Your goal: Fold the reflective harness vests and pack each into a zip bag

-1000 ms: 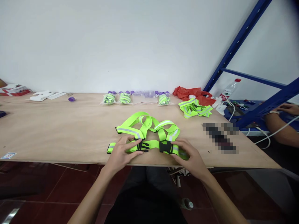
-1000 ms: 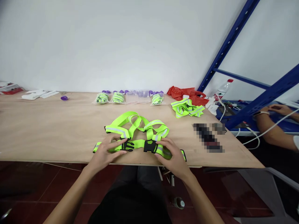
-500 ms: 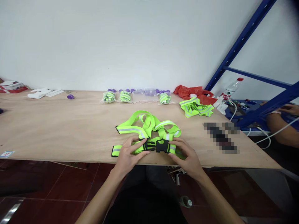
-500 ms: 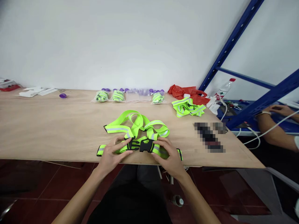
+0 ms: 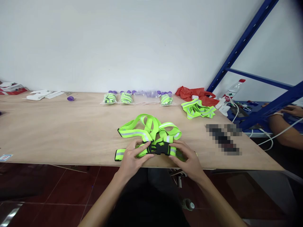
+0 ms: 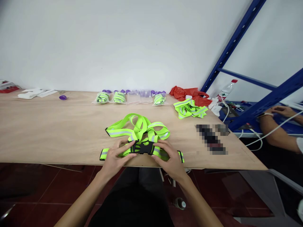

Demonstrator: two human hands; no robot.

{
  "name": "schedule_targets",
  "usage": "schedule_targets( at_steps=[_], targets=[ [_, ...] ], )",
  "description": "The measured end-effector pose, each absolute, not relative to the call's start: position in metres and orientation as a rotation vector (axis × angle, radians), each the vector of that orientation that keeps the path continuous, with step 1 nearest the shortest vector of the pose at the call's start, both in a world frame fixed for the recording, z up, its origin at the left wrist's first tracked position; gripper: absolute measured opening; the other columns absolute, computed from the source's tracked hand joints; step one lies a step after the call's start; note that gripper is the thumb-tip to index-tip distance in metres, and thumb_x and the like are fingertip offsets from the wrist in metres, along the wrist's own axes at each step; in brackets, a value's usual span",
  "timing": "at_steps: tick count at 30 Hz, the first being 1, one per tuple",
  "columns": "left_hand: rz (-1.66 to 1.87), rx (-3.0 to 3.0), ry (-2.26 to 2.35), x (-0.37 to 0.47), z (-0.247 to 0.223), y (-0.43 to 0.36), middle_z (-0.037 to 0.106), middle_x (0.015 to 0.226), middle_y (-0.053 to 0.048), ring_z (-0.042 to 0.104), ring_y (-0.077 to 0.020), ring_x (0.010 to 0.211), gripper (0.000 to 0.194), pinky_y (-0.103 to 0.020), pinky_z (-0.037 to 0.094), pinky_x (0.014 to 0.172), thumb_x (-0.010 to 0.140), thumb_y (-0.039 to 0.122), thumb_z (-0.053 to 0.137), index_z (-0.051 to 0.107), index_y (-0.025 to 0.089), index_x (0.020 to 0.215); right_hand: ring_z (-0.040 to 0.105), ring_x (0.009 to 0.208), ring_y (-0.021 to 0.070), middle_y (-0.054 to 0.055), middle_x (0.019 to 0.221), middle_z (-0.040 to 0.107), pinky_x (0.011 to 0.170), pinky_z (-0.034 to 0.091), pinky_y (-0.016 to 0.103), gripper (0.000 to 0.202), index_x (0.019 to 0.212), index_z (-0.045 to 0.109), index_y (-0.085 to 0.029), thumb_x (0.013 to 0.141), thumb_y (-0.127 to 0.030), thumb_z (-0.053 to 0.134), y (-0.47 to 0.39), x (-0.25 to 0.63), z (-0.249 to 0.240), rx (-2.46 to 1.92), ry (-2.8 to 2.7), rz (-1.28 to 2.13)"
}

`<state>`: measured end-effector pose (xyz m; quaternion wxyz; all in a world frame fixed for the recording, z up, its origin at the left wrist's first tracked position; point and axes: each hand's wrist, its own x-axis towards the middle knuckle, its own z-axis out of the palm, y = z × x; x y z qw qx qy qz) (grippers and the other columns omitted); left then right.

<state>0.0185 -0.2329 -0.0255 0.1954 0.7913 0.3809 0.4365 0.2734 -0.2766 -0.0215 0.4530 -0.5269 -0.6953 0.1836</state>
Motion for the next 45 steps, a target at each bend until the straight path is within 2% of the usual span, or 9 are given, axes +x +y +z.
schedule_targets(
  at_steps=[5,10,12,19,26,30,33,41,45],
  targets=[
    [1.095,2.415,1.146,0.024,-0.023,-0.230,0.067,0.115,-0.012,0.063,-0.0285,0.110,0.047,-0.048,0.051,0.098,0.088,0.050,0.068,0.069,0.026,0.129,0.064,0.120,0.0273,0.009,0.127,0.067,0.099,0.054,0.040,0.034,0.119,0.066,-0.027,0.088,-0.040,0.069,-0.273,0.267,-0.022,-1.375,-1.857,0.431],
    [0.751,2.593,1.227,-0.007,0.000,-0.234,0.063,0.135,-0.011,0.054,-0.0307,0.129,0.077,-0.062,0.021,0.120,0.087,0.048,0.071,0.038,0.028,0.153,0.062,0.123,0.0283,0.010,0.133,0.064,0.102,0.053,0.042,0.046,0.134,0.057,-0.029,0.091,-0.045,0.065,-0.280,0.293,-0.009,-1.455,-2.049,0.254],
    [0.610,2.602,1.221,-0.032,0.009,-0.236,0.055,0.147,-0.008,0.050,-0.0294,0.135,0.076,-0.061,0.019,0.121,0.089,0.046,0.070,0.034,0.033,0.155,0.061,0.124,0.0304,0.011,0.134,0.064,0.104,0.051,0.046,0.052,0.136,0.057,-0.029,0.089,-0.047,0.067,-0.286,0.316,-0.005,-1.526,-2.071,0.189],
    [0.470,2.425,1.177,-0.097,0.008,-0.239,0.062,0.137,-0.006,0.058,-0.0287,0.126,0.046,-0.046,0.046,0.108,0.096,0.040,0.060,0.056,0.033,0.141,0.063,0.121,0.0342,0.007,0.131,0.068,0.100,0.053,0.049,0.046,0.130,0.065,-0.032,0.086,-0.045,0.066,-0.300,0.368,-0.002,-1.689,-2.062,0.553],
    [0.910,1.891,1.088,-0.092,0.017,-0.215,0.070,0.126,-0.009,0.063,-0.0308,0.120,0.042,-0.043,0.051,0.103,0.084,0.042,0.074,0.070,0.025,0.122,0.068,0.110,0.0322,0.010,0.117,0.074,0.091,0.058,0.039,0.052,0.110,0.075,-0.025,0.073,-0.062,0.077,-0.280,0.381,-0.005,-1.439,-1.440,0.823],
    [1.247,1.535,1.035,-0.084,0.005,-0.196,0.076,0.108,-0.012,0.069,-0.0293,0.105,0.045,-0.038,0.057,0.092,0.068,0.044,0.086,0.074,0.017,0.102,0.072,0.097,0.0283,0.010,0.112,0.075,0.081,0.060,0.038,0.048,0.110,0.075,-0.026,0.078,-0.062,0.072,-0.267,0.385,-0.020,-1.261,-1.208,0.917],
    [1.308,1.435,1.020,-0.083,-0.002,-0.193,0.076,0.105,-0.013,0.070,-0.0283,0.100,0.051,-0.036,0.059,0.083,0.066,0.046,0.087,0.074,0.017,0.106,0.072,0.098,0.0290,0.009,0.113,0.074,0.081,0.061,0.040,0.046,0.114,0.073,-0.027,0.080,-0.059,0.071,-0.267,0.386,-0.024,-1.282,-1.201,0.949],
    [0.625,2.053,1.173,-0.109,0.033,-0.214,0.074,0.115,-0.004,0.066,-0.0196,0.080,0.041,-0.028,0.058,0.069,0.087,0.042,0.069,0.069,0.033,0.128,0.068,0.112,0.0350,0.010,0.119,0.074,0.095,0.057,0.045,0.050,0.113,0.074,-0.028,0.080,-0.065,0.068,-0.291,0.390,0.006,-1.637,-1.837,0.717],
    [0.378,2.262,1.124,-0.105,0.035,-0.223,0.067,0.118,-0.004,0.067,-0.0208,0.096,0.046,-0.028,0.057,0.082,0.091,0.044,0.066,0.061,0.037,0.136,0.068,0.110,0.0347,0.010,0.118,0.073,0.093,0.057,0.050,0.043,0.112,0.073,-0.030,0.084,-0.061,0.064,-0.301,0.391,0.000,-1.686,-2.011,0.548]
  ],
)
